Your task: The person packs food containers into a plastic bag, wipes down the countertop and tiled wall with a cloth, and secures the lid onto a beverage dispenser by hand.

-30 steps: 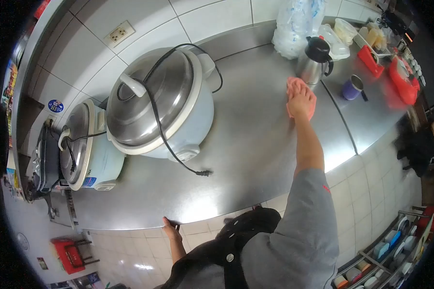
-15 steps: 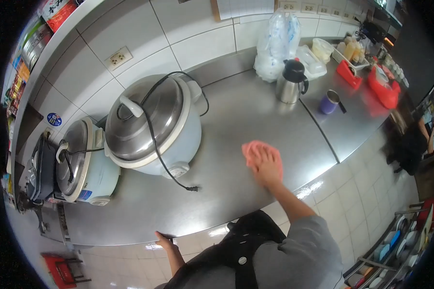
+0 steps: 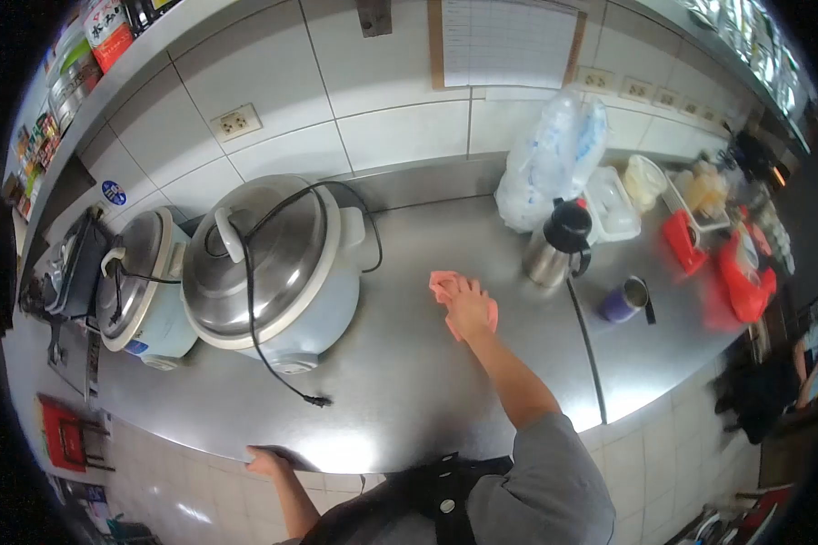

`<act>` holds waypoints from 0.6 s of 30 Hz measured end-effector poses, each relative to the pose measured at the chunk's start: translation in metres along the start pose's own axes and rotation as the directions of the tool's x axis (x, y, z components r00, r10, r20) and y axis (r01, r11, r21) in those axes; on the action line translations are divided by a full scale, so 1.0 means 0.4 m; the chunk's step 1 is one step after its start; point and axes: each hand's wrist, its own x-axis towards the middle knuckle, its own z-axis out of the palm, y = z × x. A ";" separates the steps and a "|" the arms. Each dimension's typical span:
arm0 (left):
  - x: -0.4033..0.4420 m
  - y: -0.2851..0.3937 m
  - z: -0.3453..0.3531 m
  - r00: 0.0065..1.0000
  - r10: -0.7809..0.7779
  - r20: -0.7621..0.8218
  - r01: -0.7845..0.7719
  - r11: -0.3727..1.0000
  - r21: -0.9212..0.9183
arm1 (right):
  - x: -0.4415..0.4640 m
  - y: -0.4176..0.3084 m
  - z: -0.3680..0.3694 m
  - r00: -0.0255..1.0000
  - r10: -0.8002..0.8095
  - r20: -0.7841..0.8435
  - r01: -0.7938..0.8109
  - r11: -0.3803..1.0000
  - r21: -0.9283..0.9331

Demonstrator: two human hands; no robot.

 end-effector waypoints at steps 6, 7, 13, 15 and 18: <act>0.011 -0.001 0.016 0.999 0.016 -0.050 -0.008 0.988 0.157 | 0.327 0.219 0.009 0.980 -0.164 -0.110 0.183 0.963 0.199; 0.000 0.003 0.013 0.998 -0.001 -0.057 0.011 0.987 0.161 | 0.438 0.301 0.061 0.929 -0.221 -0.297 0.264 0.958 0.112; -0.052 0.069 0.003 0.991 0.094 -0.091 -0.067 0.963 0.261 | 0.712 0.062 -0.294 0.771 0.499 -0.396 0.149 0.463 0.874; -0.045 0.071 0.007 0.994 0.078 -0.076 -0.056 0.967 0.249 | 0.871 0.047 -0.194 0.547 0.609 -0.575 0.363 0.447 0.818; -0.062 0.080 0.009 0.993 0.087 -0.085 -0.062 0.962 0.266 | 0.913 -0.282 -0.117 0.615 0.512 -0.600 0.788 -0.375 0.488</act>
